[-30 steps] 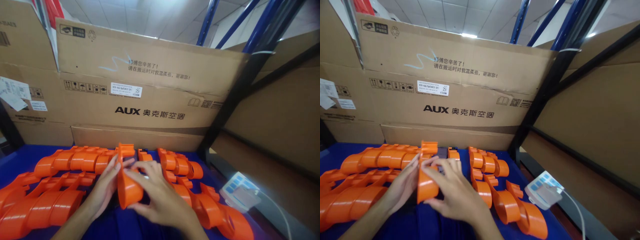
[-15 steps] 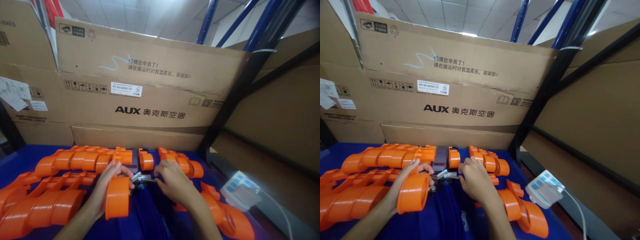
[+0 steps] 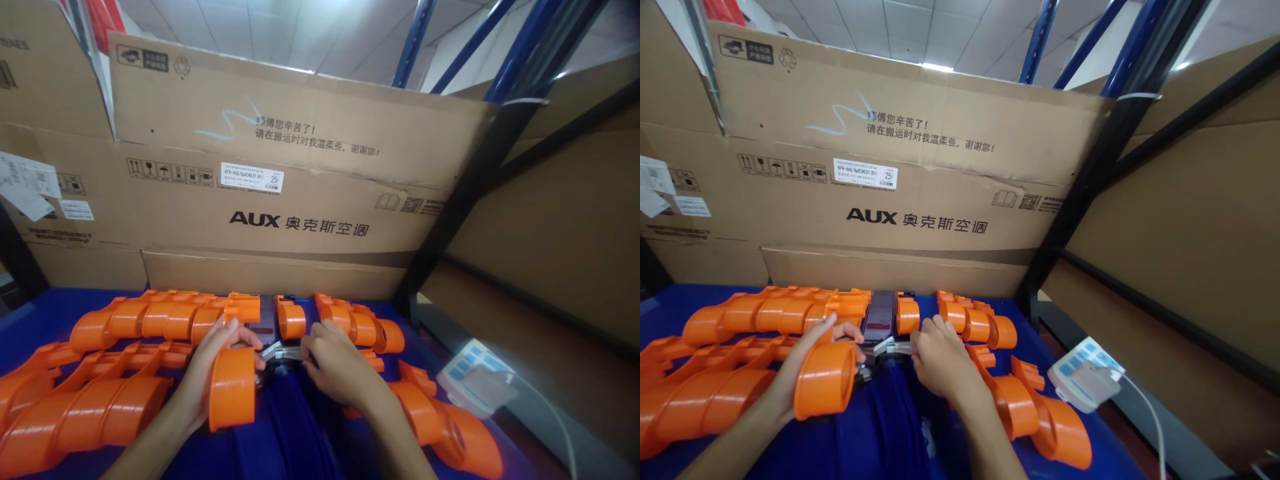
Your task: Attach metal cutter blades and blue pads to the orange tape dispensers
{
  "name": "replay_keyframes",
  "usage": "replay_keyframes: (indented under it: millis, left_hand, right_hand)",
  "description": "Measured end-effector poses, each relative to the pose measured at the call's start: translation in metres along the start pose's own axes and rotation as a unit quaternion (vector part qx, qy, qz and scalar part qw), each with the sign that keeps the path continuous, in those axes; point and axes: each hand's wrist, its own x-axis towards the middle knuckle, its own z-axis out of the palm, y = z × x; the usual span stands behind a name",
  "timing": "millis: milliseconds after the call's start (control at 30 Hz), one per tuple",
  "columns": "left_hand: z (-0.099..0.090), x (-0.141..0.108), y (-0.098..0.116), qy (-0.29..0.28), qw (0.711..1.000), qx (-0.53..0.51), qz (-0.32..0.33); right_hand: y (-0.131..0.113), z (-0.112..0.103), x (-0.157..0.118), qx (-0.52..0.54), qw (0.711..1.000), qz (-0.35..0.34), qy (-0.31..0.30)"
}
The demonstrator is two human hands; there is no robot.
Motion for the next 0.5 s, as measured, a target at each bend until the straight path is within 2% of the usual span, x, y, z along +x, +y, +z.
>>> replay_keyframes:
  millis: [100,200,333,500]
  left_hand:
    - [0.001,-0.001,0.000,0.000,1.000,-0.002,0.000]
    - [0.001,-0.001,0.001,-0.001,1.000,-0.009,0.001]
    - [0.001,-0.002,0.003,-0.002,1.000,-0.007,0.008]
    - [0.002,-0.004,0.004,-0.005,1.000,0.000,0.022]
  right_hand:
    - [0.000,0.000,0.000,-0.001,1.000,-0.010,-0.004]
    - [0.000,-0.003,0.001,0.014,0.999,-0.030,0.016]
    - [-0.005,-0.010,0.003,0.075,0.995,-0.057,0.042]
    - [-0.011,-0.012,0.005,0.139,0.985,-0.090,0.040]
